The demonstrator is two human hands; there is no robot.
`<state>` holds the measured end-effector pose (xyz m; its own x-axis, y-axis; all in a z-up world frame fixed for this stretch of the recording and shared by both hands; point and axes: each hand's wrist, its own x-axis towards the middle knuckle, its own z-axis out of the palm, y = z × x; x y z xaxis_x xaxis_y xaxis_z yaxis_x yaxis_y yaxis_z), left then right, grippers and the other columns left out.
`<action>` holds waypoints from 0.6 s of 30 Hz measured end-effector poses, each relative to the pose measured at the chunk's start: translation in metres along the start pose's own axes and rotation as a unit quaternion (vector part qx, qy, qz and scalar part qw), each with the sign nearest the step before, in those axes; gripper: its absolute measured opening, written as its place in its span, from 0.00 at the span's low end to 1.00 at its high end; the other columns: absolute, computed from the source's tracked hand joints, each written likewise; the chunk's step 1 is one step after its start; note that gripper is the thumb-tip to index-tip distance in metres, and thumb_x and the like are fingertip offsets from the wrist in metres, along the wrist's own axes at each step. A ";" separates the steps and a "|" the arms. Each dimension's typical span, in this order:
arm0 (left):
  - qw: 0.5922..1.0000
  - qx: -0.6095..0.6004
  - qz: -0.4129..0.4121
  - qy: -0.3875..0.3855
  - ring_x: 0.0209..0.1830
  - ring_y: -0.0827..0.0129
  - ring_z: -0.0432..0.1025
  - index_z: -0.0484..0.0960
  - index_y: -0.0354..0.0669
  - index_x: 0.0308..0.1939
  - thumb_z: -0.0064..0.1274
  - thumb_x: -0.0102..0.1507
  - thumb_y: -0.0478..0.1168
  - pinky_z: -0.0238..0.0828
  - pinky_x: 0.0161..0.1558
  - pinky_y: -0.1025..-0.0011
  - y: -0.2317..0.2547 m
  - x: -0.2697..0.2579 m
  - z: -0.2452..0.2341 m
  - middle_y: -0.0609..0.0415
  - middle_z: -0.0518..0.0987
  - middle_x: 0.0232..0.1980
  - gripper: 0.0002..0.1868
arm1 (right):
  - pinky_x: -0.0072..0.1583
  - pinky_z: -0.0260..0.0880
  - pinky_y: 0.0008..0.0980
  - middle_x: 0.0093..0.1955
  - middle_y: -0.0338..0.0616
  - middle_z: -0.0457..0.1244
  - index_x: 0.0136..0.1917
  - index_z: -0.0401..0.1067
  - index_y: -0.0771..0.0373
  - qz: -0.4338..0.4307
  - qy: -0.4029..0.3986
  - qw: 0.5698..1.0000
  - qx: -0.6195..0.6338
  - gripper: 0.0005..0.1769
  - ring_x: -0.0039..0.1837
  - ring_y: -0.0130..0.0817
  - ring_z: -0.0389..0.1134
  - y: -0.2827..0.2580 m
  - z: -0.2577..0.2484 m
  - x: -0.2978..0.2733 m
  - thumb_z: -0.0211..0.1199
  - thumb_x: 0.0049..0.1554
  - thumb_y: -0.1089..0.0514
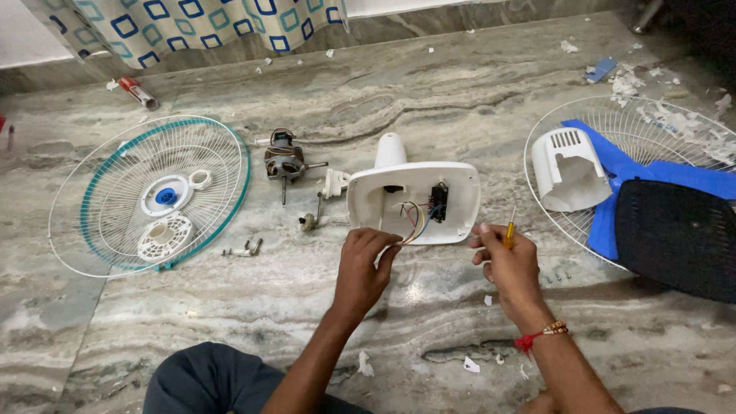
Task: The person disassembles a table fan base, removes the back cover, and manipulates the internal wiring and components using a screwdriver. They then reattach the back cover and secure it with screws.
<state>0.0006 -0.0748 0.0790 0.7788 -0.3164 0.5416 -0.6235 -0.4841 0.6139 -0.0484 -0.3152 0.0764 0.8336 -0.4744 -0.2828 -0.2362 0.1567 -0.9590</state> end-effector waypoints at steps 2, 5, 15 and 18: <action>0.998 -0.018 0.022 0.051 0.52 0.54 0.74 0.85 0.38 0.44 0.60 0.61 0.33 0.70 0.53 0.59 0.003 0.000 -0.001 0.49 0.82 0.46 0.08 | 0.31 0.54 0.23 0.42 0.43 0.68 0.57 0.74 0.69 -0.013 -0.006 1.000 0.004 0.17 0.35 0.24 0.63 0.000 -0.001 0.000 0.53 0.66 0.53; 0.995 -0.087 -0.029 0.047 0.47 0.57 0.77 0.85 0.37 0.46 0.59 0.63 0.32 0.73 0.49 0.63 0.007 0.000 -0.004 0.49 0.82 0.45 0.08 | 0.34 0.58 0.24 0.42 0.44 0.68 0.59 0.73 0.68 -0.021 -0.003 1.000 0.003 0.19 0.36 0.25 0.63 0.002 -0.003 0.002 0.49 0.69 0.52; 0.997 -0.043 0.061 -0.003 0.43 0.56 0.76 0.86 0.41 0.50 0.61 0.62 0.33 0.74 0.42 0.63 0.017 -0.008 0.003 0.48 0.82 0.44 0.12 | 0.45 0.69 0.28 0.43 0.45 0.68 0.60 0.74 0.70 -0.023 -0.030 0.999 -0.019 0.20 0.41 0.27 0.67 0.021 -0.003 0.013 0.50 0.68 0.52; 0.993 -0.014 0.120 -0.003 0.45 0.55 0.76 0.86 0.41 0.49 0.60 0.60 0.31 0.72 0.45 0.60 0.017 -0.012 0.009 0.49 0.83 0.45 0.13 | 0.46 0.70 0.30 0.44 0.46 0.69 0.59 0.74 0.70 -0.019 -0.077 0.996 -0.038 0.21 0.43 0.30 0.69 0.023 0.004 0.009 0.51 0.67 0.50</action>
<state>-0.0191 -0.0869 0.0775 0.6084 -0.4254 0.6700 -0.7924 -0.3716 0.4837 -0.0443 -0.3129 0.0522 0.9079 -0.3396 -0.2459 -0.2351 0.0731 -0.9692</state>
